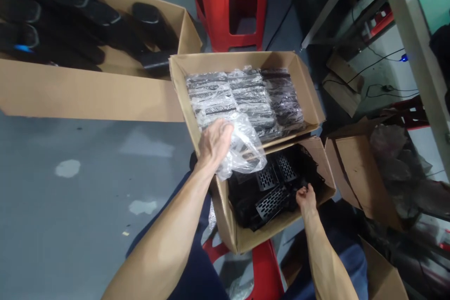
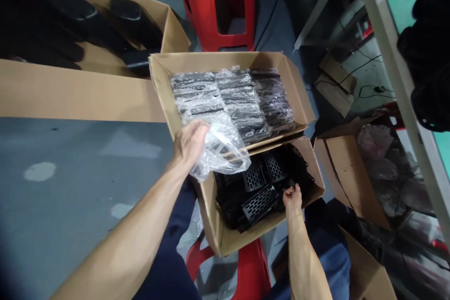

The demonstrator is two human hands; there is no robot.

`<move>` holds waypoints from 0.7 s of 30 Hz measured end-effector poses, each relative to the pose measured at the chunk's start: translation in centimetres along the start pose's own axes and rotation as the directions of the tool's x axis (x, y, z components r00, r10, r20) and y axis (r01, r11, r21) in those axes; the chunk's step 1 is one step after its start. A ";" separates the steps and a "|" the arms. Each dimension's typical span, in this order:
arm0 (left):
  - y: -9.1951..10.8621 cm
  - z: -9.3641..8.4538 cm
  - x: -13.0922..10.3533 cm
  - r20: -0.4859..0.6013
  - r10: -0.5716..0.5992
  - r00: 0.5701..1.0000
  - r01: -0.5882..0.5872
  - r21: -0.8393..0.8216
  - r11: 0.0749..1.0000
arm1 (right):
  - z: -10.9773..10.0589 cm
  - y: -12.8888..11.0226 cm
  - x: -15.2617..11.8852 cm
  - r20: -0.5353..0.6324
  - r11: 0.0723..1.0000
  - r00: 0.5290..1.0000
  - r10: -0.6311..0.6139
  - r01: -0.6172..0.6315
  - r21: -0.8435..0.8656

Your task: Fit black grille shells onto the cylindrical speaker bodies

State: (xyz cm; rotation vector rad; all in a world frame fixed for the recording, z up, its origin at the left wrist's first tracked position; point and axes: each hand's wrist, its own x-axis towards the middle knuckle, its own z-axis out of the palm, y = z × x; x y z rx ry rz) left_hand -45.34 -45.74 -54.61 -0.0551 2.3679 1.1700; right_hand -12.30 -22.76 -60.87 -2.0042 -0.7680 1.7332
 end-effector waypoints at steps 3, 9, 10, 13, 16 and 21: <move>-0.4 -1.0 0.5 -0.053 -0.055 0.997 0.061 0.117 0.991 | 0.4 -1.1 0.6 -0.099 0.996 0.993 -0.062 0.068 0.059; -1.4 -0.9 1.5 -0.117 -0.060 0.991 0.086 0.228 0.970 | 4.4 -5.6 2.8 -0.119 0.990 0.983 -0.142 0.143 0.002; -1.6 -0.9 1.6 -0.119 -0.045 0.992 0.072 0.234 0.969 | 5.5 -6.1 3.2 -0.105 0.987 0.982 -0.158 0.156 -0.025; -2.5 -1.1 2.0 -0.131 0.064 0.989 -0.034 0.219 0.975 | 8.1 -6.5 3.2 -0.014 0.967 0.976 -0.217 0.213 -0.138; -3.4 -1.8 2.2 -0.120 0.187 0.975 -0.155 0.233 0.960 | 10.1 -5.4 1.5 0.150 0.902 0.949 -0.278 0.311 -0.300; -3.9 -2.9 2.2 0.043 0.136 0.990 -0.143 0.294 0.945 | 17.3 -3.3 -0.4 0.504 0.562 0.793 -0.344 0.603 -0.566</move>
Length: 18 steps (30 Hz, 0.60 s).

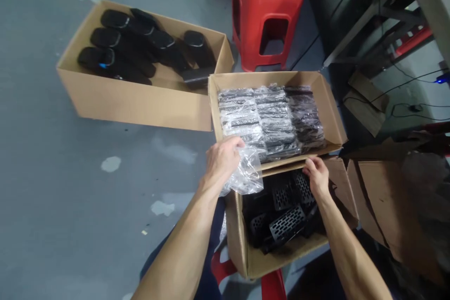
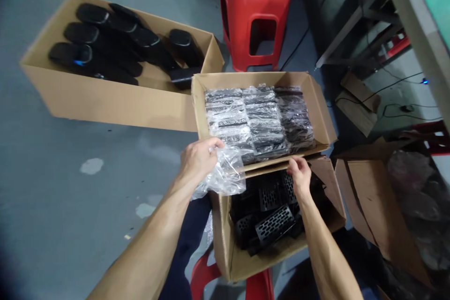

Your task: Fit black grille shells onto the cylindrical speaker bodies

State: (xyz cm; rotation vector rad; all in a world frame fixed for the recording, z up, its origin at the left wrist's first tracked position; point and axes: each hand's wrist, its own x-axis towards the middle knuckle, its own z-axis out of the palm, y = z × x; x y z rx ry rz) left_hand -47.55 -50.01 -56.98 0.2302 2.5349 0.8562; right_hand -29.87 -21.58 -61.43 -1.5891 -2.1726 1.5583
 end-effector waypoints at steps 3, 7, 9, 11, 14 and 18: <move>0.4 -0.3 0.1 0.068 -0.077 0.995 0.075 0.036 0.997 | 4.9 -3.2 4.1 0.221 0.935 0.974 -0.058 0.131 -0.330; 1.0 -0.5 0.5 0.192 -0.110 0.975 0.102 0.053 0.993 | 8.9 -7.0 7.8 0.423 0.729 0.906 0.022 0.275 -0.627; 1.0 -0.2 0.6 0.273 -0.088 0.958 0.085 0.024 0.996 | 8.3 -9.1 7.8 0.496 0.651 0.868 0.036 0.356 -0.671; 1.0 0.6 0.6 0.363 -0.032 0.931 0.051 -0.043 0.998 | 5.6 -11.6 6.6 0.548 0.611 0.837 0.006 0.430 -0.664; 1.7 3.4 -0.5 0.514 0.052 0.856 0.082 -0.234 0.969 | -1.3 -14.6 2.3 0.551 0.650 0.828 -0.109 0.478 -0.590; 5.2 8.8 -4.4 0.561 0.361 0.745 0.334 -0.782 0.526 | -9.5 -12.6 -6.2 0.387 0.966 0.922 -0.024 0.121 -0.228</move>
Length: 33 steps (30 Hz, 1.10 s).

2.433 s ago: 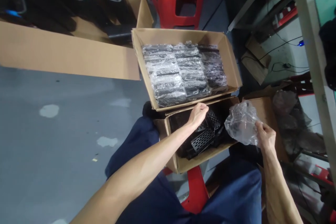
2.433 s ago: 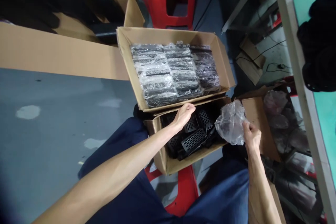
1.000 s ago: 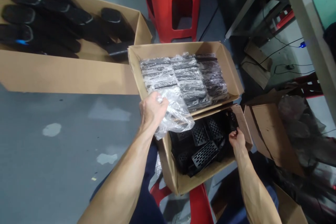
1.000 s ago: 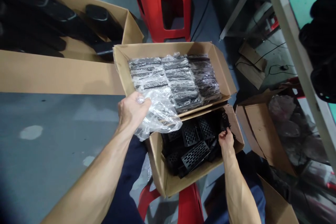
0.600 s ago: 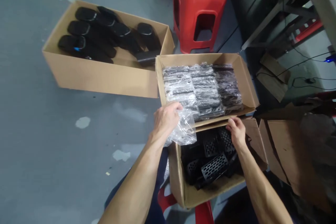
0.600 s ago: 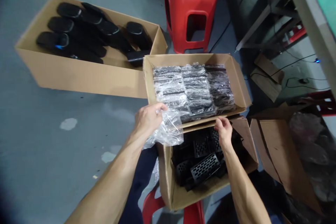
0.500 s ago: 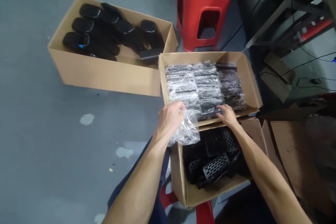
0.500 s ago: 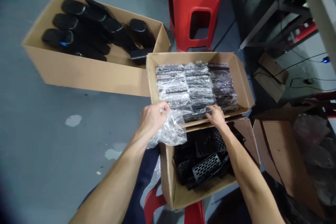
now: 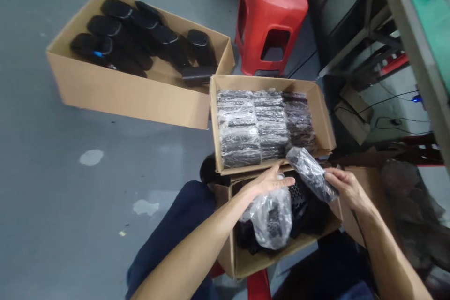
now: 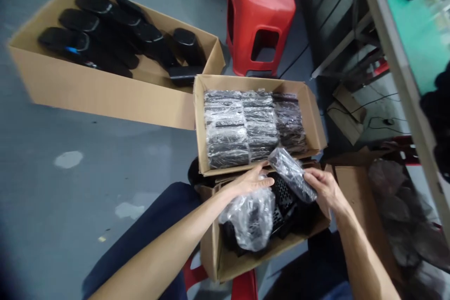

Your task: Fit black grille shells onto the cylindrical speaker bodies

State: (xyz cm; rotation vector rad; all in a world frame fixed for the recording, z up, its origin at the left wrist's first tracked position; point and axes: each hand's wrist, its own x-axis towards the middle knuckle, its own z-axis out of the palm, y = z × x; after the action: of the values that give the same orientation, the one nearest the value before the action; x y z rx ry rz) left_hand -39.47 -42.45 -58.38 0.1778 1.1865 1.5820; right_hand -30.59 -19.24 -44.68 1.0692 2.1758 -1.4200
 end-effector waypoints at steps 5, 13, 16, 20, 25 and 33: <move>-4.0 7.2 -0.9 0.274 -0.081 0.958 0.211 -0.487 0.848 | 1.8 9.5 -7.6 -0.293 0.947 0.922 0.251 -0.171 0.273; -6.4 9.4 -3.6 0.357 -0.159 0.921 0.261 -0.258 0.930 | 6.6 15.3 -12.3 -0.473 0.919 0.833 0.286 -0.099 0.381; -6.6 10.9 -5.3 0.267 -0.167 0.949 0.216 -0.168 0.962 | 8.7 15.6 -14.2 -0.327 0.915 0.909 0.260 -0.124 0.385; -7.0 11.3 -8.5 0.164 -0.155 0.974 0.167 -0.060 0.984 | 9.8 16.0 -15.6 -0.388 0.925 0.893 0.229 -0.076 0.371; -8.0 10.6 -13.2 -0.011 -0.110 0.994 0.110 0.039 0.993 | 9.2 15.6 -16.2 -0.427 0.948 0.898 0.104 0.040 0.315; -7.9 14.5 -16.9 -0.274 0.063 0.960 -0.030 0.126 0.992 | 9.9 14.3 -18.2 -0.379 0.945 0.925 0.000 0.124 0.301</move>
State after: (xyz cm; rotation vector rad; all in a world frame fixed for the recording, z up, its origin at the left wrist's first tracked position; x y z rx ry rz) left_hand -18.32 -48.35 -49.67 0.0626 1.5076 1.6137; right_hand -9.19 -32.26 -46.83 1.5071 2.2971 -1.7669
